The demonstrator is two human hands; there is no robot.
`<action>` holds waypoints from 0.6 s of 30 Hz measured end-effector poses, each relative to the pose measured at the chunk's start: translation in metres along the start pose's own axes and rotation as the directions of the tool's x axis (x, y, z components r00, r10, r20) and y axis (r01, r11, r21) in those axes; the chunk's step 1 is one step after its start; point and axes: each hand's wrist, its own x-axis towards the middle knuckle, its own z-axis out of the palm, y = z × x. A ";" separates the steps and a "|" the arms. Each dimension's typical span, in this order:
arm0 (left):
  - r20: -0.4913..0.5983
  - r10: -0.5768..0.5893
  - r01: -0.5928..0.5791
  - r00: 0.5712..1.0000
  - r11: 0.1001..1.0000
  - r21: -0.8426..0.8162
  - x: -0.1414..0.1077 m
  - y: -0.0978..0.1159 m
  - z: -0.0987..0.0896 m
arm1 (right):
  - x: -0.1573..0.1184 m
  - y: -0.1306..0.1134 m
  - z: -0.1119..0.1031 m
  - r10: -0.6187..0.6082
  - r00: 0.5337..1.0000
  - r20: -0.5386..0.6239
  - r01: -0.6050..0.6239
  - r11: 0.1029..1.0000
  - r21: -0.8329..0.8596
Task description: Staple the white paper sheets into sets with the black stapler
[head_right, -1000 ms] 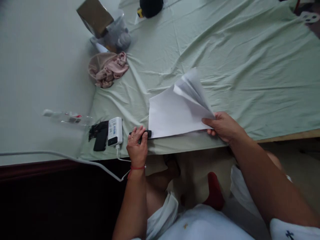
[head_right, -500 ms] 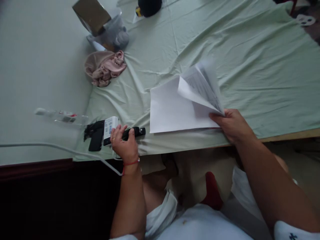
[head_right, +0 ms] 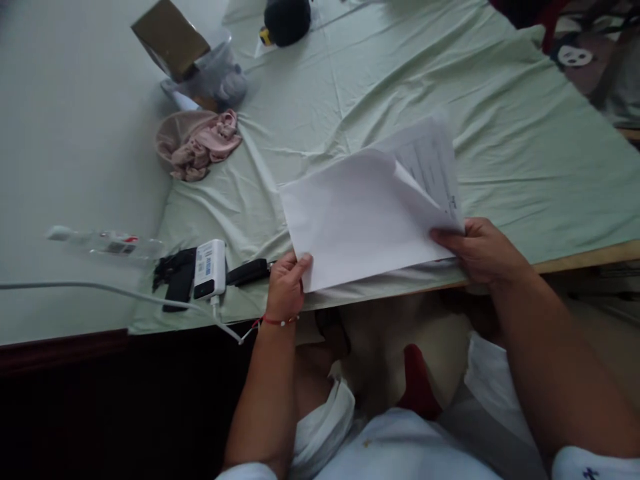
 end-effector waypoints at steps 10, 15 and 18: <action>-0.108 -0.070 0.082 0.992 0.990 0.115 0.010 -0.003 -0.006 | 0.005 0.003 0.009 -0.063 0.995 -0.072 0.066 0.997 0.040; -0.029 -0.058 0.057 0.998 0.998 -0.008 0.011 0.001 -0.009 | 0.012 0.008 0.016 -0.179 0.974 -0.141 0.198 0.970 0.139; -0.010 -0.066 0.066 0.998 0.998 0.023 0.012 0.001 -0.013 | 0.014 0.008 0.019 -0.216 0.957 -0.192 0.247 0.956 0.158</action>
